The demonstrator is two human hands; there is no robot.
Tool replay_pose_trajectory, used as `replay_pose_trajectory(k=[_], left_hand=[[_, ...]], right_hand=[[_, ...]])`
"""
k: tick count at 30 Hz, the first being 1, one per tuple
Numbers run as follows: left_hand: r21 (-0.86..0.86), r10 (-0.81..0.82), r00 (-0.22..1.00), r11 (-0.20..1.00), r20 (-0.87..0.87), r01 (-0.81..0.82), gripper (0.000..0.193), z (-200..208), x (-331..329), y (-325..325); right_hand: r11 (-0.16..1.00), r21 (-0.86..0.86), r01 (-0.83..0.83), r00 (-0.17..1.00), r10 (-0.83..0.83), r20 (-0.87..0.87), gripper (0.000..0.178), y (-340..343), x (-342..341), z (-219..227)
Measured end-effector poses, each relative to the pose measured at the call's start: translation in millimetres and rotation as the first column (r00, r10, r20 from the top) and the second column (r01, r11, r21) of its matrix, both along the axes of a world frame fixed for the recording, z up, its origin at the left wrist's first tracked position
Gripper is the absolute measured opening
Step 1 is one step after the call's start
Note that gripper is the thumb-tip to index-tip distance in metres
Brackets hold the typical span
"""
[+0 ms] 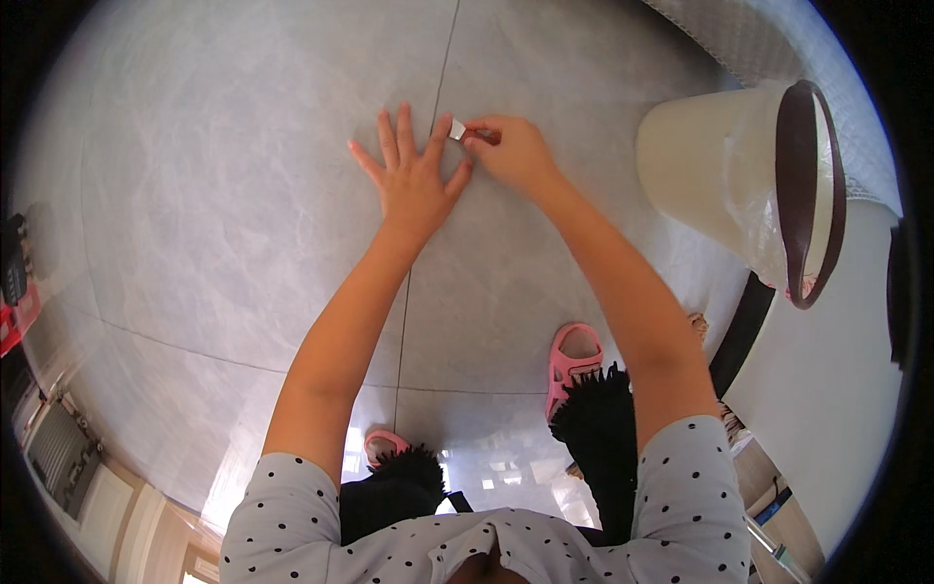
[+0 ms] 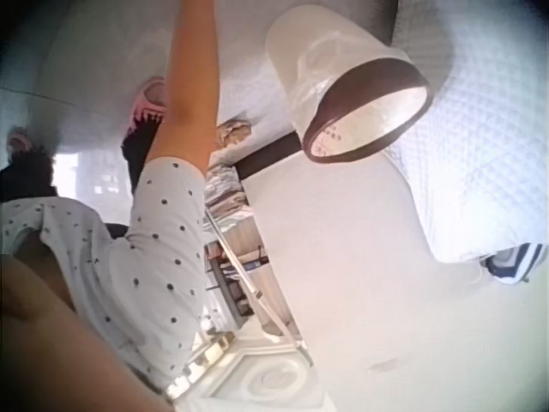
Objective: The person picks up a small piece of debris from the tiled floor and discards it into a nearby bucket. They then use a mop to clean the floor, moving around furniture and spraying a pink liquid from a bottle onto the mop head to aid in cleaning. The person continues mopping the area systematically.
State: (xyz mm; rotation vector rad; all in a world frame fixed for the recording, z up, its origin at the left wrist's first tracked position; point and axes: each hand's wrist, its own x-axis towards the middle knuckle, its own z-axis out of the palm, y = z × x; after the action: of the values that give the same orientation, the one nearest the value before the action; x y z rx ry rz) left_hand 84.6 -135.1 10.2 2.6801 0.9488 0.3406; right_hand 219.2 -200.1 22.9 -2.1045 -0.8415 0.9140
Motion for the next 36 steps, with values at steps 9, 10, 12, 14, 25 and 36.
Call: replay_pose_trajectory(k=[9, 10, 12, 14, 25, 36], left_hand=[[0.062, -0.27, 0.942, 0.963, 0.202, 0.263, 0.047, 122, 34, -19], [0.099, -0.324, 0.918, 0.946, 0.229, 0.309, 0.046, 149, 48, -25], [0.237, -0.436, 0.841, 0.896, 0.321, 0.374, 0.046, 191, 79, -44], [0.422, -0.557, 0.713, 0.819, 0.425, 0.388, 0.046, 222, 118, -68], [0.445, -0.719, 0.665, 0.672, 0.202, 0.592, 0.045, 255, 198, -149], [-0.411, -0.559, 0.731, 0.604, 0.391, 0.683, 0.046, 276, 205, -133]], right_hand=[[0.851, 0.107, 0.515, 0.834, -0.468, -0.291, 0.025, -66, -11, 138], [0.827, 0.136, 0.546, 0.825, -0.502, -0.26, 0.025, -80, -2, 170], [0.832, 0.25, 0.496, 0.865, -0.499, -0.056, 0.024, -113, 17, 232], [0.854, 0.226, 0.469, 0.84, -0.51, 0.183, 0.024, -149, 38, 284], [0.89, -0.011, 0.455, 0.747, -0.375, 0.55, 0.028, -227, 120, 310], [0.906, -0.065, 0.419, 0.573, -0.208, 0.792, 0.023, -228, 111, 300]])
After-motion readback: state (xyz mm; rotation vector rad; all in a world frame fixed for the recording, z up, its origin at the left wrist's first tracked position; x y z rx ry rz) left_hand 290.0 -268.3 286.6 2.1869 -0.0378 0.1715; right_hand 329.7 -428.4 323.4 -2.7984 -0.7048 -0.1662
